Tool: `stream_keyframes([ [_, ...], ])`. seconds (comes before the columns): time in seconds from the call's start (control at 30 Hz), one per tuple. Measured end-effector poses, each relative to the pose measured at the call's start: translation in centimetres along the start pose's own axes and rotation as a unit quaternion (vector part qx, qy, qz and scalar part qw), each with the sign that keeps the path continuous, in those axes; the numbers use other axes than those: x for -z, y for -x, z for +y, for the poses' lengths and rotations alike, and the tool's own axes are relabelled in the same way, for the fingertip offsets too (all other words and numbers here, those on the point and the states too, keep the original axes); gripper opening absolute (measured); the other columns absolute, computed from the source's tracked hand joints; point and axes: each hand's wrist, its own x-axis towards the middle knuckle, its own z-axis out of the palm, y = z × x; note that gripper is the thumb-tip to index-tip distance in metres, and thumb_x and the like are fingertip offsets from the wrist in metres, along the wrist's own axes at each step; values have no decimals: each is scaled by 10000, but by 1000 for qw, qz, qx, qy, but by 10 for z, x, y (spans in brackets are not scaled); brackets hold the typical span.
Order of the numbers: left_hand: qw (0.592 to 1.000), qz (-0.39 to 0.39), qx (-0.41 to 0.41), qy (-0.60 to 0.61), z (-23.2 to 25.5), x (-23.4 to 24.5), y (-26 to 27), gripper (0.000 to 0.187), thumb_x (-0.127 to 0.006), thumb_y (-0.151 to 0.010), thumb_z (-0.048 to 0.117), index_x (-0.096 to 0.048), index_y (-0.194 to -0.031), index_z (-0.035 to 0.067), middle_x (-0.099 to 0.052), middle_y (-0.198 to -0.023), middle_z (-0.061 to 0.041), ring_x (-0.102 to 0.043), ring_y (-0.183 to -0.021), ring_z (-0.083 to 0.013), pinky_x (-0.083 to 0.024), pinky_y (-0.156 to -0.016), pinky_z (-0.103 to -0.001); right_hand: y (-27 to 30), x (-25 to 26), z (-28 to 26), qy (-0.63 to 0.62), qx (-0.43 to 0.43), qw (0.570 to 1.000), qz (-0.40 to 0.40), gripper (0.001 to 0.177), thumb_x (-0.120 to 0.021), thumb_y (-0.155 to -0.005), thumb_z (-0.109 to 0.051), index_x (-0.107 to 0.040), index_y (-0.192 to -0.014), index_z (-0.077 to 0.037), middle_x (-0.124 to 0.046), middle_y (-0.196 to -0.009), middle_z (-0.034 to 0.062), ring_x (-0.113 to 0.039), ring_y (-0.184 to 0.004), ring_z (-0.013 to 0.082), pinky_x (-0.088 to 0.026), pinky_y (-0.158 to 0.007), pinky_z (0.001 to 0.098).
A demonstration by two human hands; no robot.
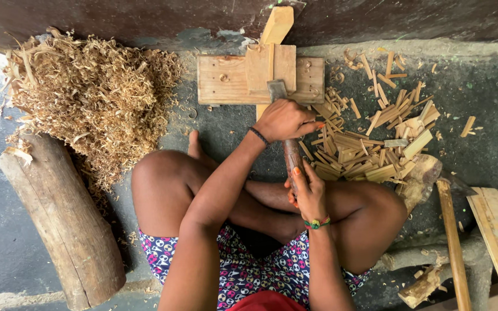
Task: The person sits cross-legged on the floor and uses a chisel and mallet to carve a small wooden piece clamped in a jig. They repeatedly strike the chisel to remove wood shavings, occasionally adjusting the wood's position.
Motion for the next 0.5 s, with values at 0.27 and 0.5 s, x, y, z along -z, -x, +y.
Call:
stream_keyframes([
  [0.27, 999, -6, 31, 27, -9, -10, -1, 427, -605, -988, 479, -779, -827, 124, -692, -659, -123, -679, -575, -337, -537, -589, -464, -4, -2, 9, 0, -17, 1000, 14, 399, -507, -1043, -371, -633, -1275, -72, -618, -689, 60, -490, -394, 84, -360, -345, 220],
  [0.5, 1000, -17, 12, 18, -17, 0, 4, 425, -619, -966, 508, -795, -835, 143, -718, -681, -120, -691, -620, -340, -539, -592, -461, -1, -32, 14, -13, -7, 999, 35, 378, -530, -1036, -317, -607, -1328, -91, -579, -677, 44, -460, -417, 80, -381, -355, 230],
])
